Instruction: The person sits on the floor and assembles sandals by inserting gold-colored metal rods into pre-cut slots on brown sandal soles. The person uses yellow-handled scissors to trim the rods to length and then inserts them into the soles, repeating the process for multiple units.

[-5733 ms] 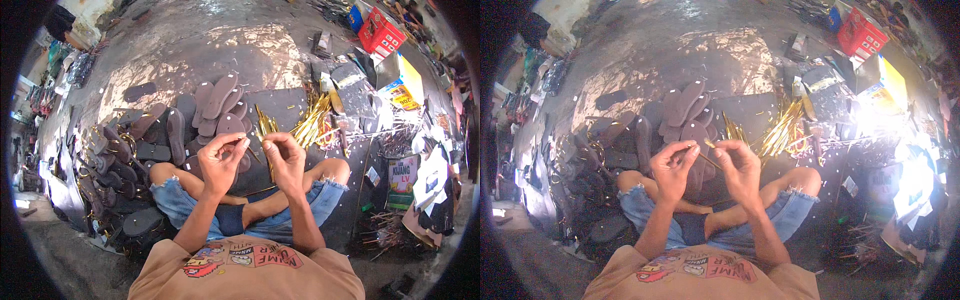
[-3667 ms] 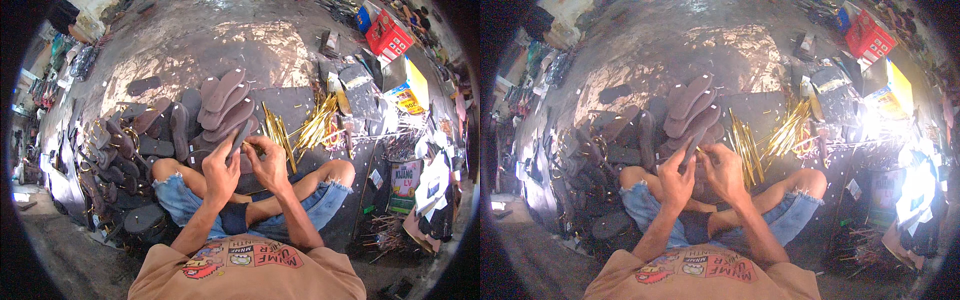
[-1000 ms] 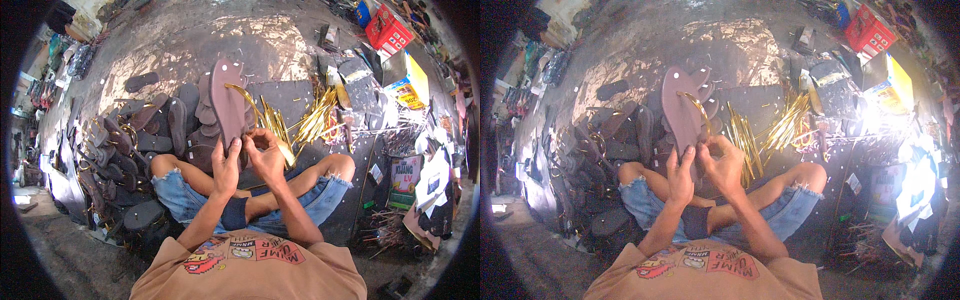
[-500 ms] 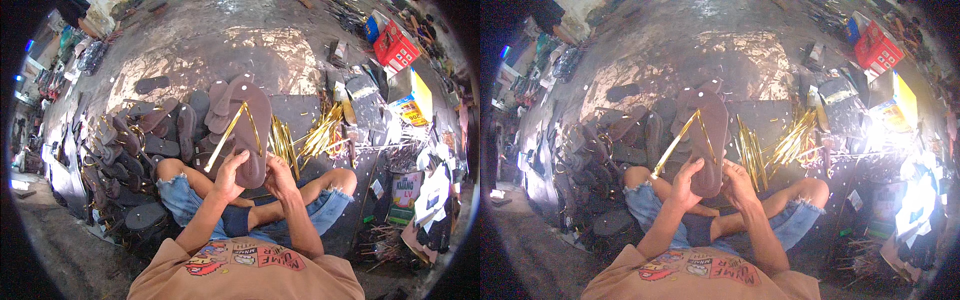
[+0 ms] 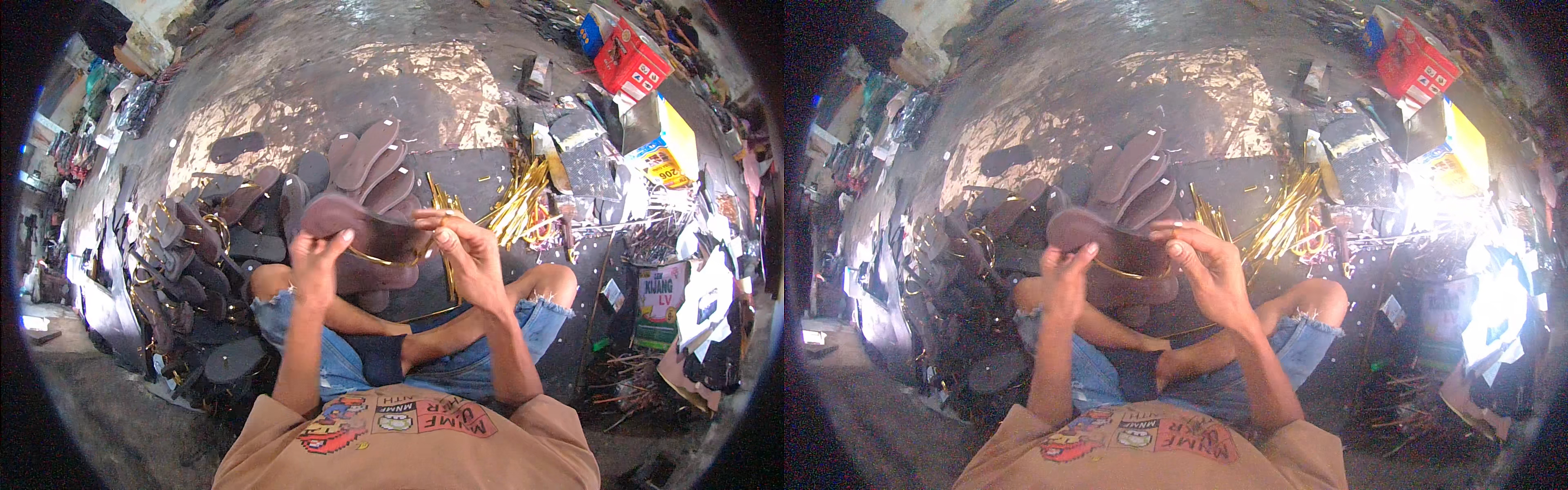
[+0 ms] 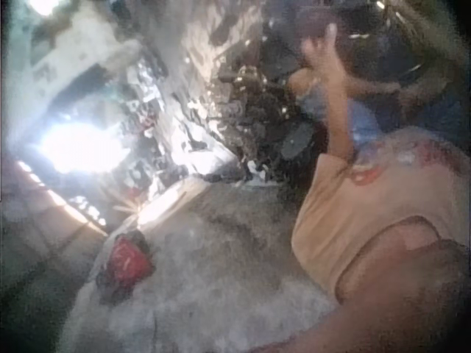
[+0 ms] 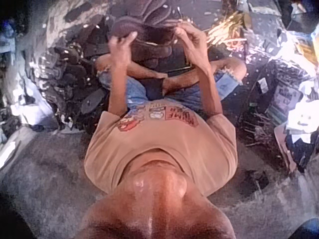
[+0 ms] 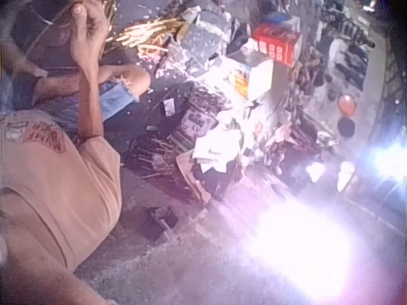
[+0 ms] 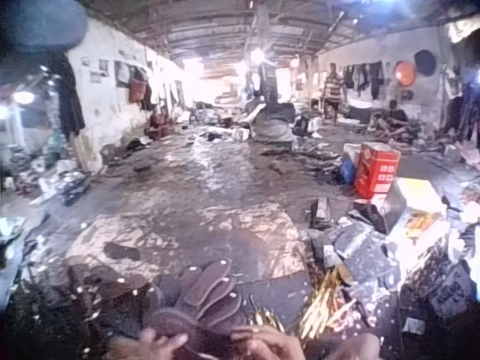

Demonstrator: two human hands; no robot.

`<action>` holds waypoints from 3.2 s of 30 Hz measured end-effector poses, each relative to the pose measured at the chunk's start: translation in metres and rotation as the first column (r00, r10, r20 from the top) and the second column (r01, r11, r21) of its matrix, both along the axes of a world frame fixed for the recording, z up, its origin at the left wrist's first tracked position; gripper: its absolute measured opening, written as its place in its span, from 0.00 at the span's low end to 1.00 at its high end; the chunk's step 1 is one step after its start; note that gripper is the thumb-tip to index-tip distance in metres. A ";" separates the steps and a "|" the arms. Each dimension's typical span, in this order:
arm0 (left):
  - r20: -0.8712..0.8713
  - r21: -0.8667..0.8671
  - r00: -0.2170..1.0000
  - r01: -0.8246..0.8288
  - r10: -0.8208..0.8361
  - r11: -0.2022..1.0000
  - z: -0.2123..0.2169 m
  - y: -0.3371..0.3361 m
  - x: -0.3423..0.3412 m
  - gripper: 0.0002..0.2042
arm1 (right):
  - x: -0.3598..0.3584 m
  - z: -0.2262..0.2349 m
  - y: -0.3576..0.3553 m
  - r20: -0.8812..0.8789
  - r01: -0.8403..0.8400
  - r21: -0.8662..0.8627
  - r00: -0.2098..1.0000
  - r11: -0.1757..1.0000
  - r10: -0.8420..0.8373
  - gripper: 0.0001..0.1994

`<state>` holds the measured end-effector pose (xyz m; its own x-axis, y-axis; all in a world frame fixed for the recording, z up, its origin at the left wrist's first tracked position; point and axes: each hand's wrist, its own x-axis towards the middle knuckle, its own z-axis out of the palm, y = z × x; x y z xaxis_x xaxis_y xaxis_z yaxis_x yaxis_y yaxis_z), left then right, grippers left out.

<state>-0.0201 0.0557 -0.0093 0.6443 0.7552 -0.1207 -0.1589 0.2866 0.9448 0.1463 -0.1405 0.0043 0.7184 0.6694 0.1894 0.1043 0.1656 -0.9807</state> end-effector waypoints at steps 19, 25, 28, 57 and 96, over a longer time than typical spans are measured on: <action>-0.250 0.702 0.911 -0.063 0.328 0.709 0.026 -0.069 0.015 0.12 | -0.027 -0.016 0.024 0.412 0.133 -0.180 0.910 0.975 -0.048 0.17; 0.080 0.644 0.938 -0.306 0.336 0.701 0.022 -0.057 0.023 0.20 | -0.023 -0.013 0.021 0.324 0.151 -0.144 0.941 0.978 -0.098 0.35; 0.054 0.335 0.925 -0.371 0.376 0.866 -0.001 -0.076 0.018 0.27 | -0.026 -0.052 0.020 -0.746 0.110 -0.017 0.660 0.994 -0.085 0.33; -0.387 -0.333 0.730 0.459 -0.563 0.824 -0.031 -0.081 -0.100 0.20 | 0.062 -0.031 0.022 0.270 -0.200 -0.313 0.918 0.929 0.289 0.41; -0.067 0.294 0.981 0.193 -0.181 0.936 0.007 -0.054 0.054 0.11 | -0.002 -0.022 -0.009 0.022 0.094 -0.221 0.996 0.971 -0.092 0.08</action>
<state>0.0338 0.0018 -0.0021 0.7768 0.6265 0.0637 -0.0919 0.0127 0.9957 0.1446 -0.1496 -0.0175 0.7781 0.6259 0.0530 0.1210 -0.0666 -0.9904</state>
